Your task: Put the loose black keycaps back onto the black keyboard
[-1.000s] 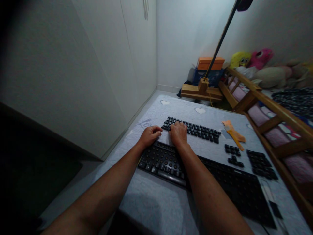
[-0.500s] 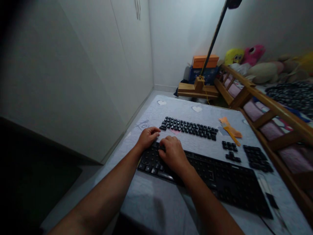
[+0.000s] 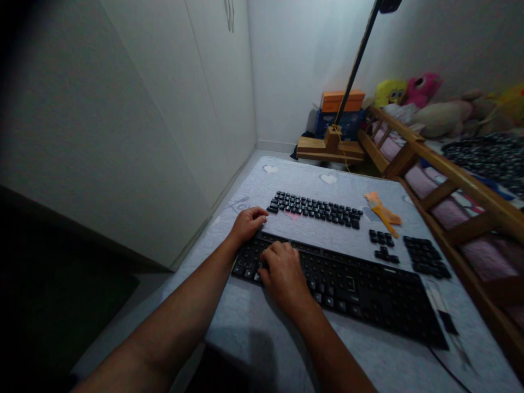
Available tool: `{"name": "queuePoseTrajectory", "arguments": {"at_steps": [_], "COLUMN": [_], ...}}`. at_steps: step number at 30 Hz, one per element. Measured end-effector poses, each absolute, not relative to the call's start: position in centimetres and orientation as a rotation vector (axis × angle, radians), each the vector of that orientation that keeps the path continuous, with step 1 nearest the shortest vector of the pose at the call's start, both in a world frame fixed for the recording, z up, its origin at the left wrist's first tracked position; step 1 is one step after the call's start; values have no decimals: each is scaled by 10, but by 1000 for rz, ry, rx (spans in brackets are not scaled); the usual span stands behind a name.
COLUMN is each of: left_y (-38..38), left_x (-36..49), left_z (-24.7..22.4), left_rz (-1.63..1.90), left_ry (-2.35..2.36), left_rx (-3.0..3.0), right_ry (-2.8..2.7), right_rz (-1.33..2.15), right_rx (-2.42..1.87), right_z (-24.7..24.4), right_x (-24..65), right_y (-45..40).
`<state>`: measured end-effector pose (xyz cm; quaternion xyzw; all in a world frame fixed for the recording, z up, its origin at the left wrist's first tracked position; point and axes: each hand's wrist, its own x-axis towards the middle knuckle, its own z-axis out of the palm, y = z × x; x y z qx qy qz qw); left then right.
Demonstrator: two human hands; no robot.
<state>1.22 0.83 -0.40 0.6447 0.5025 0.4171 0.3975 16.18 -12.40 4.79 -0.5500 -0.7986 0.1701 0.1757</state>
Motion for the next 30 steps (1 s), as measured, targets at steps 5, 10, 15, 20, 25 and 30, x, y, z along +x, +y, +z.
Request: {"name": "queuePoseTrajectory", "arguments": {"at_steps": [5, 10, 15, 20, 25, 30], "left_y": [9, 8, 9, 7, 7, 8], "left_x": [12, 13, 12, 12, 13, 13], "left_z": [-4, -3, -4, -3, -1, -2], "left_rz": [1069, 1070, 1073, 1075, 1058, 1057], "left_ry": [1282, 1281, 1271, 1286, 1308, 1306], "left_rx": [1633, 1641, 1643, 1665, 1683, 1681], "right_ry": [-2272, -2287, -2295, -2301, -2294, -2300], "right_rz": [469, 480, 475, 468, 456, 464], "right_rx": [-1580, -1601, -1594, -1593, -1639, -1633], "right_z": [45, 43, 44, 43, 44, 46], "right_x": [160, 159, 156, 154, 153, 153], "right_y": [-123, -123, -123, -123, -124, -125]}}
